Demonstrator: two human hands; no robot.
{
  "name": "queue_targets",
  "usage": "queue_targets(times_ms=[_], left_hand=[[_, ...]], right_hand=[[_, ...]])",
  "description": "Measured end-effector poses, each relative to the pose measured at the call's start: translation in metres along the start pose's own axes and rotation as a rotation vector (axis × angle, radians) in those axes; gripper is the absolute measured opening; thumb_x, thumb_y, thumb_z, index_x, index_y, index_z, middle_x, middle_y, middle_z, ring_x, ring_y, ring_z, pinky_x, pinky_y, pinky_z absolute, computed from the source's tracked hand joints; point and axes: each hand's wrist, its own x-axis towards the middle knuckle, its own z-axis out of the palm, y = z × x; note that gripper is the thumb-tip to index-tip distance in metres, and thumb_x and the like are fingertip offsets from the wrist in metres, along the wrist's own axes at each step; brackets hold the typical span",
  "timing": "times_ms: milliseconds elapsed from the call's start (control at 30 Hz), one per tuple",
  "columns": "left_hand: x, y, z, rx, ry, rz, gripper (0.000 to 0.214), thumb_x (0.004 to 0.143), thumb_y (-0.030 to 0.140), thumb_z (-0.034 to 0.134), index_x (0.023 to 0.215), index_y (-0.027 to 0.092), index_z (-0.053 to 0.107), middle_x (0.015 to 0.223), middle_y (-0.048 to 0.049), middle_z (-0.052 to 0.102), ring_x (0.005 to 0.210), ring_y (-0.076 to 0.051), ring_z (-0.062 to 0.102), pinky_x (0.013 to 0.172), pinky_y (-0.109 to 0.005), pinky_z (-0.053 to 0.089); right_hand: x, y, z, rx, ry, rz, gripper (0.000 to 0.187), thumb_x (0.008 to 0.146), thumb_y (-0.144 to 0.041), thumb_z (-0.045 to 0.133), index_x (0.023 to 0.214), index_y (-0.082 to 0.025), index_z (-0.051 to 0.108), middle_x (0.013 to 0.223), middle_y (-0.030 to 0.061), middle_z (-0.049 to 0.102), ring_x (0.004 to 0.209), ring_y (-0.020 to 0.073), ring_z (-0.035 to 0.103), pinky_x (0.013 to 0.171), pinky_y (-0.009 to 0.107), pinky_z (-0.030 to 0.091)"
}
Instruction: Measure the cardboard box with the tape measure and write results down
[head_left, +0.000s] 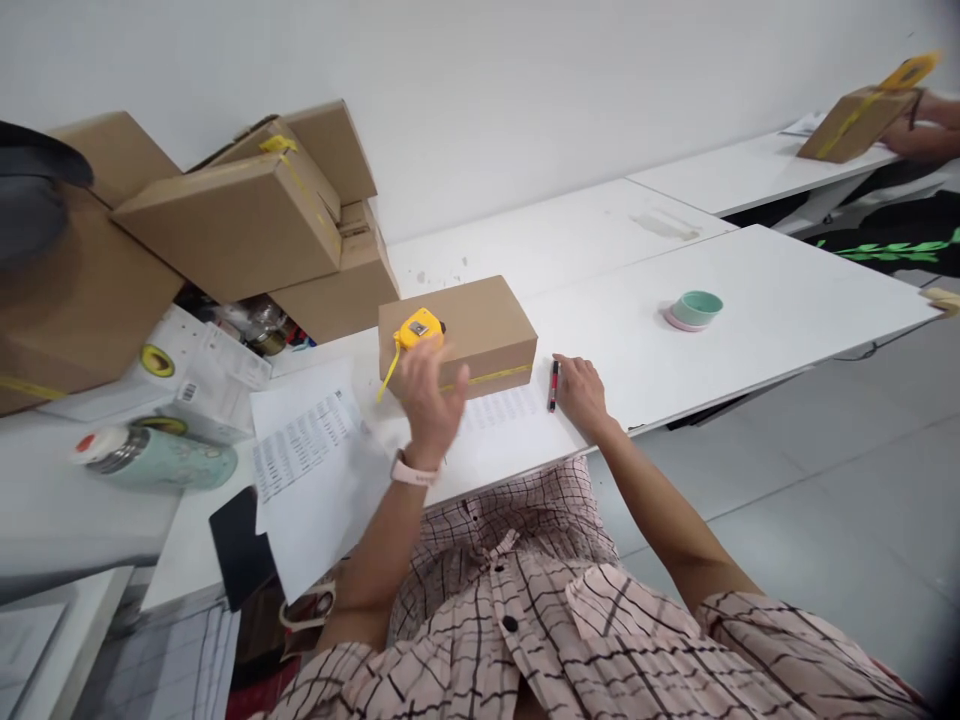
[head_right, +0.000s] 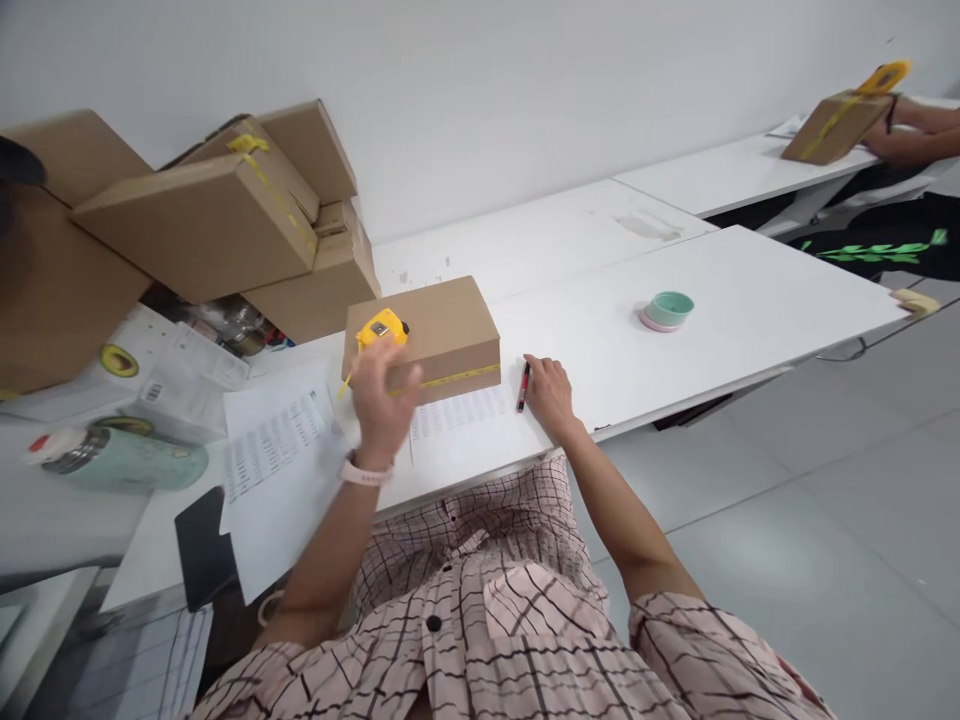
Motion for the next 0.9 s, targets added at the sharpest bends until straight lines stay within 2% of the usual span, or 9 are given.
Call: queue_targets(times_ms=[67, 133, 300, 367, 467, 533, 600, 733, 900], left_hand=[[0.033, -0.023, -0.012, 0.059, 0.051, -0.078, 0.055, 0.086, 0.034, 0.07, 0.136, 0.019, 0.052, 0.148, -0.0172, 0.052, 0.142, -0.034, 0.042, 0.12, -0.056, 0.031], [0.054, -0.041, -0.016, 0.084, -0.049, -0.159, 0.071, 0.078, 0.034, 0.077, 0.14, 0.016, 0.047, 0.147, -0.0204, 0.051, 0.141, -0.038, 0.042, 0.116, -0.057, 0.034], [0.063, -0.046, -0.017, -0.141, -0.203, -0.251, 0.056, 0.076, 0.037, 0.077, 0.126, 0.022, 0.057, 0.127, -0.0123, 0.065, 0.121, -0.032, 0.059, 0.104, -0.047, 0.046], [0.06, -0.033, -0.021, -0.441, -0.271, -0.324, 0.048, 0.081, 0.046, 0.071, 0.121, 0.022, 0.058, 0.116, -0.0097, 0.068, 0.102, -0.026, 0.066, 0.087, -0.038, 0.051], [0.059, -0.014, -0.028, -0.864, -0.414, -0.43, 0.042, 0.086, 0.053, 0.062, 0.111, 0.019, 0.06, 0.1, -0.008, 0.07, 0.075, -0.017, 0.064, 0.064, -0.028, 0.048], [0.06, -0.007, -0.032, -0.965, -0.425, -0.476, 0.041, 0.085, 0.052, 0.065, 0.107, 0.018, 0.06, 0.097, -0.0072, 0.07, 0.069, -0.014, 0.062, 0.059, -0.026, 0.044], [0.062, -0.008, -0.035, -0.979, -0.406, -0.529, 0.041, 0.082, 0.05, 0.069, 0.106, 0.018, 0.061, 0.096, -0.0066, 0.07, 0.068, -0.014, 0.061, 0.056, -0.024, 0.043], [0.07, -0.029, -0.045, -0.992, -0.388, -0.613, 0.042, 0.079, 0.049, 0.071, 0.105, 0.017, 0.064, 0.094, -0.0077, 0.071, 0.068, -0.014, 0.062, 0.053, -0.023, 0.042], [0.093, -0.083, -0.073, -0.96, -0.301, -0.658, 0.042, 0.073, 0.045, 0.077, 0.101, 0.016, 0.065, 0.095, -0.0077, 0.071, 0.073, -0.015, 0.064, 0.052, -0.022, 0.043]], right_hand=[[-0.002, 0.002, 0.0, 0.065, 0.107, 0.02, 0.048, 0.09, -0.007, 0.038, 0.131, -0.017, 0.061, 0.109, 0.0132, 0.068, 0.103, 0.0274, 0.057, 0.086, 0.039, 0.049], [-0.004, 0.001, -0.005, 0.139, 0.248, 0.02, 0.042, 0.092, -0.01, 0.037, 0.124, -0.018, 0.063, 0.107, 0.0127, 0.069, 0.102, 0.0262, 0.06, 0.085, 0.039, 0.051], [0.0, -0.045, -0.049, 0.422, 0.482, 0.019, 0.03, 0.095, -0.021, 0.042, 0.107, -0.021, 0.069, 0.101, 0.0131, 0.069, 0.102, 0.0254, 0.063, 0.091, 0.044, 0.053], [0.012, -0.078, -0.076, 0.697, 0.346, 0.038, 0.026, 0.096, -0.029, 0.047, 0.104, -0.022, 0.07, 0.103, 0.011, 0.07, 0.101, 0.0237, 0.065, 0.091, 0.043, 0.055], [0.036, -0.124, -0.11, 1.167, -0.136, 0.106, 0.029, 0.095, -0.042, 0.054, 0.11, -0.025, 0.071, 0.108, 0.008, 0.073, 0.101, 0.0216, 0.067, 0.092, 0.04, 0.056], [0.05, -0.145, -0.122, 1.377, -0.387, 0.152, 0.031, 0.093, -0.046, 0.058, 0.108, -0.024, 0.073, 0.109, 0.0085, 0.073, 0.101, 0.0209, 0.068, 0.093, 0.039, 0.056], [0.061, -0.156, -0.125, 1.5, -0.516, 0.207, 0.028, 0.09, -0.045, 0.066, 0.103, -0.022, 0.075, 0.104, 0.0089, 0.073, 0.094, 0.0192, 0.067, 0.091, 0.038, 0.057], [0.077, -0.156, -0.121, 1.603, -0.521, 0.315, 0.02, 0.082, -0.036, 0.077, 0.089, -0.018, 0.074, 0.081, 0.0046, 0.067, 0.072, 0.0124, 0.059, 0.074, 0.03, 0.057], [0.116, -0.127, -0.115, 1.561, -0.188, 0.402, 0.018, 0.077, -0.025, 0.079, 0.073, -0.019, 0.063, 0.064, -0.0029, 0.051, 0.059, 0.0078, 0.042, 0.054, 0.021, 0.043]])
